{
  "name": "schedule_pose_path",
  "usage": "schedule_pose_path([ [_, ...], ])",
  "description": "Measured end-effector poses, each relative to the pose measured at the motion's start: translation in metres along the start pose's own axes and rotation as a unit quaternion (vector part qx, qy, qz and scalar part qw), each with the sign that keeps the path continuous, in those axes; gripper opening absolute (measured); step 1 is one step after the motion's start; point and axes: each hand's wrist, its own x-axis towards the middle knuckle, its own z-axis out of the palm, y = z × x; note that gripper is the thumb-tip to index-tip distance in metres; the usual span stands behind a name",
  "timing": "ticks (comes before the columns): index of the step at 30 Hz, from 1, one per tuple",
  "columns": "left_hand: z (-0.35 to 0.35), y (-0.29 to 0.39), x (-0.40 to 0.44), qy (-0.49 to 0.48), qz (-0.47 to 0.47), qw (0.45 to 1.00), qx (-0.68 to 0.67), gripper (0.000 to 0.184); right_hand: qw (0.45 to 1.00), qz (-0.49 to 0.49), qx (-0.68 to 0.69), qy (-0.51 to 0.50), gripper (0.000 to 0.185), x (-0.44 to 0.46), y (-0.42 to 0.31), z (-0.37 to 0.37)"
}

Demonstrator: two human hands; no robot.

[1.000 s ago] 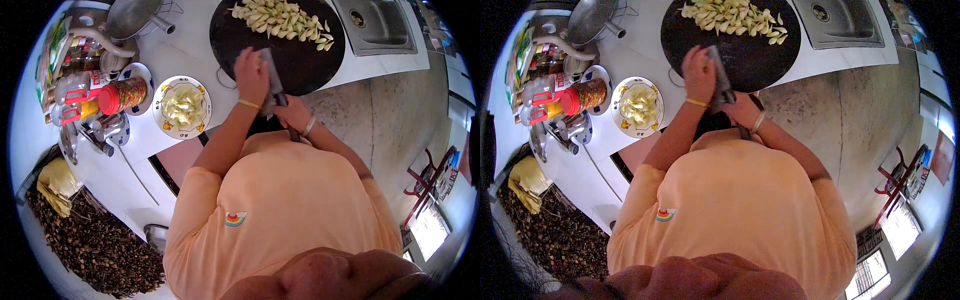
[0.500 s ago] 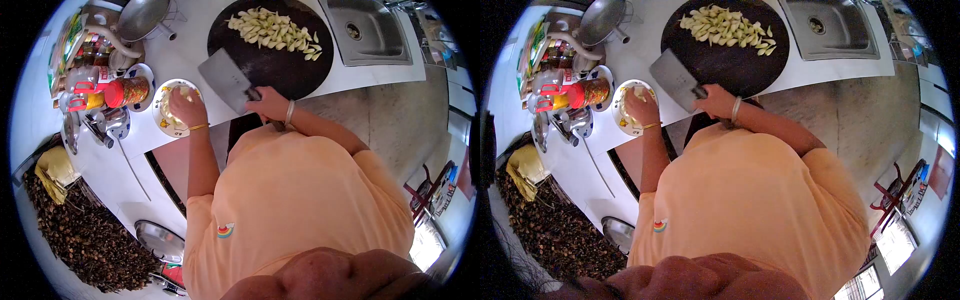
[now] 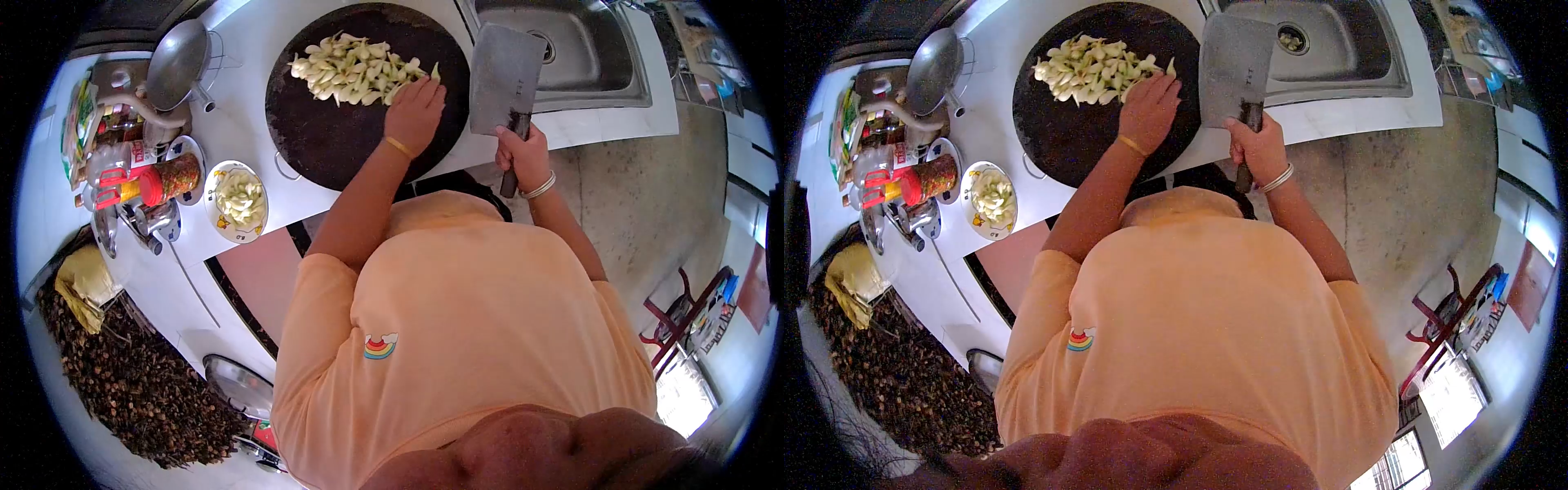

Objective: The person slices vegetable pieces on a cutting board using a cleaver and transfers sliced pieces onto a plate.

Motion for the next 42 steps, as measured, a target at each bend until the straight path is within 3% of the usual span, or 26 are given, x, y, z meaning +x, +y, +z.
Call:
schedule_pose_path([
  [5,-0.043,-0.01,-0.037,-0.067,-0.01,0.997,0.047,0.031,0.998,0.036,0.014,-0.054,0.023,0.014,0.007,-0.012],
  [12,-0.089,-0.047,-0.103,-0.096,-0.097,0.986,0.091,0.036,0.985,0.047,-0.038,-0.164,0.019,0.025,0.011,0.019],
  [16,-0.101,-0.056,-0.112,-0.067,-0.121,0.988,0.068,0.037,0.977,0.044,-0.073,-0.196,0.02,0.021,0.008,0.04],
  [20,-0.11,-0.05,-0.121,0.026,-0.172,0.981,0.086,0.041,0.969,0.047,-0.113,-0.215,0.02,0.019,0.012,0.049],
  [22,-0.117,-0.042,-0.129,0.112,-0.265,0.949,0.127,0.044,0.966,0.042,-0.135,-0.217,0.02,0.018,0.012,0.054],
  [24,-0.118,-0.035,-0.139,0.121,-0.318,0.929,0.149,0.039,0.965,0.035,-0.139,-0.219,0.022,0.016,0.01,0.057],
  [26,-0.118,-0.026,-0.147,0.135,-0.535,0.833,-0.044,0.031,0.964,0.036,-0.145,-0.22,0.022,0.014,0.009,0.059],
  [28,-0.115,-0.025,-0.149,0.116,-0.495,0.861,-0.011,0.025,0.962,0.037,-0.153,-0.221,0.022,0.012,0.011,0.058],
  [31,-0.113,-0.022,-0.132,-0.067,-0.581,0.811,-0.007,0.032,0.96,0.043,-0.155,-0.23,0.025,0.012,0.007,0.064],
  [32,-0.111,-0.025,-0.13,-0.065,-0.582,0.81,-0.007,0.032,0.951,0.049,-0.188,-0.242,0.027,0.012,0.004,0.067],
  [34,-0.107,-0.027,-0.124,-0.155,-0.572,0.805,0.001,0.03,0.94,0.058,-0.224,-0.252,0.029,0.012,0.002,0.071],
  [38,-0.103,-0.011,-0.113,-0.182,-0.556,0.808,-0.066,0.027,0.889,0.014,-0.341,-0.304,0.031,0.013,0.005,0.079],
  [41,-0.098,-0.017,-0.119,-0.102,-0.583,0.799,-0.107,0.023,0.886,0.013,-0.357,-0.296,0.03,0.007,-0.002,0.085],
  [42,-0.095,-0.025,-0.123,-0.018,-0.535,0.844,-0.037,0.021,0.893,0.03,-0.349,-0.284,0.03,0.005,-0.004,0.085],
])
